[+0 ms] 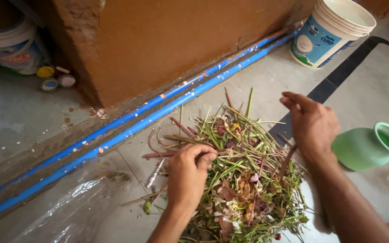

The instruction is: The person sits on the floor and sorts through a pile of mixed vegetable scraps, including stems and leaves. They pick up individual pieces, separate them, and place them back into the pile.

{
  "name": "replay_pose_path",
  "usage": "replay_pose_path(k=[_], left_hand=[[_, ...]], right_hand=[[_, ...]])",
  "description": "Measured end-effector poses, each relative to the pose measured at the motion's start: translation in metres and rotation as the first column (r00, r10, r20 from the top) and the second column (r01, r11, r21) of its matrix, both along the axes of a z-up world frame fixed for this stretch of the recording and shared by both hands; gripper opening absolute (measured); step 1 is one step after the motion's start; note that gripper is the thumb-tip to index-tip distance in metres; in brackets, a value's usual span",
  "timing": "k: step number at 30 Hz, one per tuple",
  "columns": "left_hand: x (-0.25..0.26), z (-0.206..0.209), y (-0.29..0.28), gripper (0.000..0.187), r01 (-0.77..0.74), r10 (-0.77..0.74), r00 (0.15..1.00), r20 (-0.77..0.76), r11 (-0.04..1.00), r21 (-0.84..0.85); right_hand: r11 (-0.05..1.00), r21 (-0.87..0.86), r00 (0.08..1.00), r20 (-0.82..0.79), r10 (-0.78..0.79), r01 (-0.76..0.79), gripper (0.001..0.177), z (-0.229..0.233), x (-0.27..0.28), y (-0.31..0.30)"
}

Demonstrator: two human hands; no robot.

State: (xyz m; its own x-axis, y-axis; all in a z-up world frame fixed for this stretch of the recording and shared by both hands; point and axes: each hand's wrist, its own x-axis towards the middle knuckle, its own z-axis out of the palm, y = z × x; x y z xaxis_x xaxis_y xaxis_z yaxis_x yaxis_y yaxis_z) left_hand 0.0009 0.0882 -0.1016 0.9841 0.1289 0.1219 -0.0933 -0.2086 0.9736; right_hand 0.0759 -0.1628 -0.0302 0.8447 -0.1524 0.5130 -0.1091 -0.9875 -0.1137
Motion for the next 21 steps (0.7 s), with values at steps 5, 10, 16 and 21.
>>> replay_pose_path(k=[5,10,16,21], left_hand=[[0.005,0.002,0.005,0.008,-0.035,0.032,0.998,-0.063,0.998,-0.044],[0.013,0.010,0.027,0.009,-0.171,0.095,0.928,-0.361,0.968,-0.185],[0.017,0.003,0.020,0.019,-0.006,0.004,0.995,-0.098,1.000,-0.020],[0.004,-0.013,-0.029,0.025,0.088,-0.098,0.994,0.039,0.976,0.199]], right_hand=[[0.997,-0.029,0.994,-0.081,0.068,-0.071,0.024,-0.006,-0.005,-0.009],[0.993,-0.045,0.957,-0.276,0.090,-0.106,0.028,-0.013,-0.008,0.006],[0.909,0.147,0.850,-0.321,0.418,-0.391,0.033,-0.010,-0.001,0.020],[0.810,0.386,0.818,-0.197,0.540,-0.441,0.026,0.006,-0.012,0.031]])
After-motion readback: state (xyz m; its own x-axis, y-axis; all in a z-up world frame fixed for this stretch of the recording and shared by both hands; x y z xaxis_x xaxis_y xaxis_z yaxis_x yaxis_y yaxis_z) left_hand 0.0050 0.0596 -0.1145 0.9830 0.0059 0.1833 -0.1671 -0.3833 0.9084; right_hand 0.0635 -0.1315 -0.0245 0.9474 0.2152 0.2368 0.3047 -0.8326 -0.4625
